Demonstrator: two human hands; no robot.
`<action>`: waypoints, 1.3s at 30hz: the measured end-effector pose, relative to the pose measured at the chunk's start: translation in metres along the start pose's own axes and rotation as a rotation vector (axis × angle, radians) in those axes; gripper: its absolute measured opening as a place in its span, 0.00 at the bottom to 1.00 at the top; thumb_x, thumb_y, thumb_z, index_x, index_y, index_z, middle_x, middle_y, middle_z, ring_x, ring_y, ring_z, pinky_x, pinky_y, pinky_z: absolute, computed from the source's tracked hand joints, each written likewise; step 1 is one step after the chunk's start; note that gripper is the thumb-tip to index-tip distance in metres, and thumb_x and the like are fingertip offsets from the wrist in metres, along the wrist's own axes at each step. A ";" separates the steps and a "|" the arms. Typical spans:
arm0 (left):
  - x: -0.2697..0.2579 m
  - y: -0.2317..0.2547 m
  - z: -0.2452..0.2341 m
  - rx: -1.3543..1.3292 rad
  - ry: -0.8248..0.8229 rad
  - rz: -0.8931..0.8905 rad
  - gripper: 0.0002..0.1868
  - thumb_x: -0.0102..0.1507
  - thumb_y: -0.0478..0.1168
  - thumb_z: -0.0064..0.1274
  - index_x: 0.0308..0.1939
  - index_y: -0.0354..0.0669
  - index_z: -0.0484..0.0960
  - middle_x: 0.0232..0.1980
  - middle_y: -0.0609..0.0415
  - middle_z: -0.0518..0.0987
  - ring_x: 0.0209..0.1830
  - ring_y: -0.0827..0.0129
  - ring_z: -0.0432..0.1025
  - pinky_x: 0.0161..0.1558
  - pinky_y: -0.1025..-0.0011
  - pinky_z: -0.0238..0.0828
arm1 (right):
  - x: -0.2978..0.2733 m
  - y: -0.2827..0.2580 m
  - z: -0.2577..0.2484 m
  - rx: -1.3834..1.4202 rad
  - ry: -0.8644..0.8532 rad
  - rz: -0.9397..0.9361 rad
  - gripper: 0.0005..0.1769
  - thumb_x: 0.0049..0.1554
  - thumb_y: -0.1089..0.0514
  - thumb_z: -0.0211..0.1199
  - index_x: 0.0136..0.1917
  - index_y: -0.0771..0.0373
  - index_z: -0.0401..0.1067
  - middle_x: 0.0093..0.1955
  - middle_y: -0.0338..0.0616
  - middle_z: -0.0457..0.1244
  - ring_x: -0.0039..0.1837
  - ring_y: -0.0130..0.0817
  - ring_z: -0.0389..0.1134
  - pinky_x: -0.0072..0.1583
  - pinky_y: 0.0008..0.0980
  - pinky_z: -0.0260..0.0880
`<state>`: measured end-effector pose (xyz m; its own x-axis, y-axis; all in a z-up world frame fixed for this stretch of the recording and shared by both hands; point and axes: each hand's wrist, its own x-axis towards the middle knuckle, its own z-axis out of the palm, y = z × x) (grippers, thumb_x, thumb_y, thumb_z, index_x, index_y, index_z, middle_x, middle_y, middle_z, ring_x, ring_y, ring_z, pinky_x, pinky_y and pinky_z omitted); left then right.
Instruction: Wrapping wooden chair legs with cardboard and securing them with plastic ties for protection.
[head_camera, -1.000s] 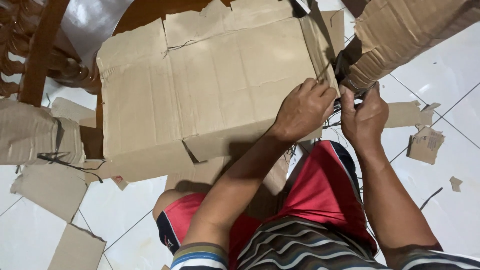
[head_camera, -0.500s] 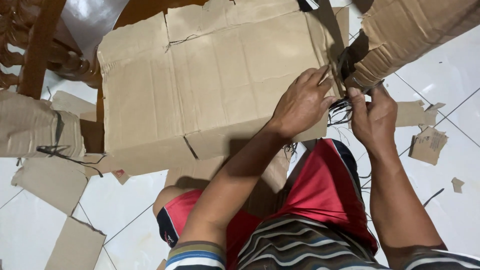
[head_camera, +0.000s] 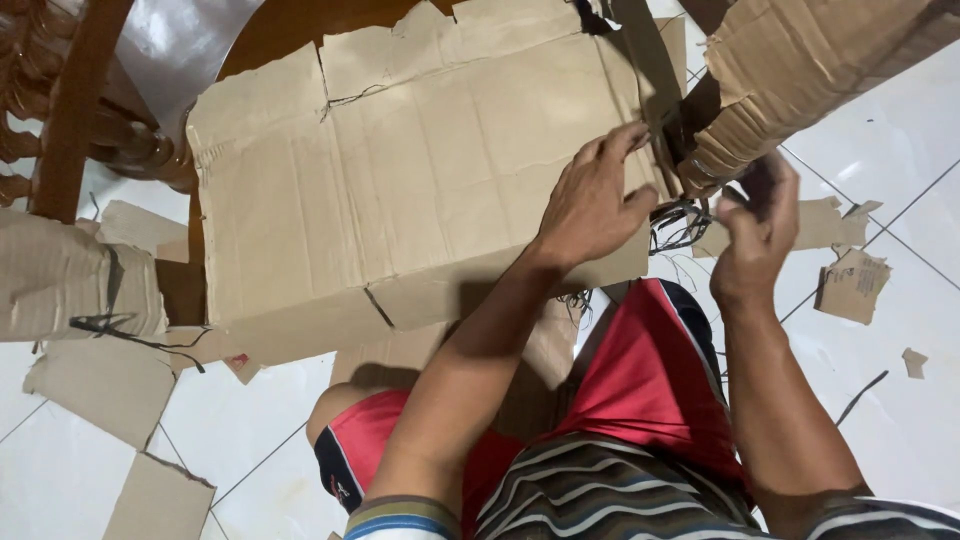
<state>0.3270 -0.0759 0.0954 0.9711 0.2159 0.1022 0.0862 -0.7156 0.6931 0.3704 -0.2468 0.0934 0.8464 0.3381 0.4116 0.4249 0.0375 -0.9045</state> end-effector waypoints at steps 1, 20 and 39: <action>0.001 0.002 -0.002 -0.136 0.024 -0.061 0.36 0.64 0.52 0.43 0.75 0.51 0.52 0.76 0.50 0.71 0.68 0.46 0.69 0.64 0.45 0.67 | -0.001 0.001 -0.005 -0.012 0.110 -0.057 0.26 0.56 0.66 0.47 0.68 0.74 0.63 0.62 0.56 0.62 0.66 0.49 0.63 0.69 0.44 0.68; 0.009 0.018 0.000 -0.298 0.108 -0.115 0.18 0.57 0.63 0.52 0.39 0.60 0.83 0.55 0.59 0.74 0.69 0.53 0.65 0.70 0.52 0.56 | -0.052 0.012 -0.006 -0.241 -0.208 -0.103 0.07 0.55 0.65 0.68 0.49 0.62 0.80 0.37 0.53 0.67 0.40 0.51 0.69 0.44 0.45 0.69; 0.006 0.009 0.000 -0.313 0.221 0.026 0.19 0.57 0.61 0.59 0.38 0.52 0.81 0.45 0.57 0.77 0.55 0.57 0.75 0.63 0.57 0.65 | -0.032 -0.033 0.044 0.227 0.324 0.525 0.16 0.67 0.56 0.53 0.62 0.70 0.67 0.45 0.48 0.68 0.41 0.29 0.74 0.40 0.21 0.78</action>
<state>0.3333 -0.0813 0.1023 0.8977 0.3627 0.2501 -0.0431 -0.4927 0.8691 0.3153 -0.2179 0.1053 0.9917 0.0661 -0.1105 -0.1196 0.1539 -0.9808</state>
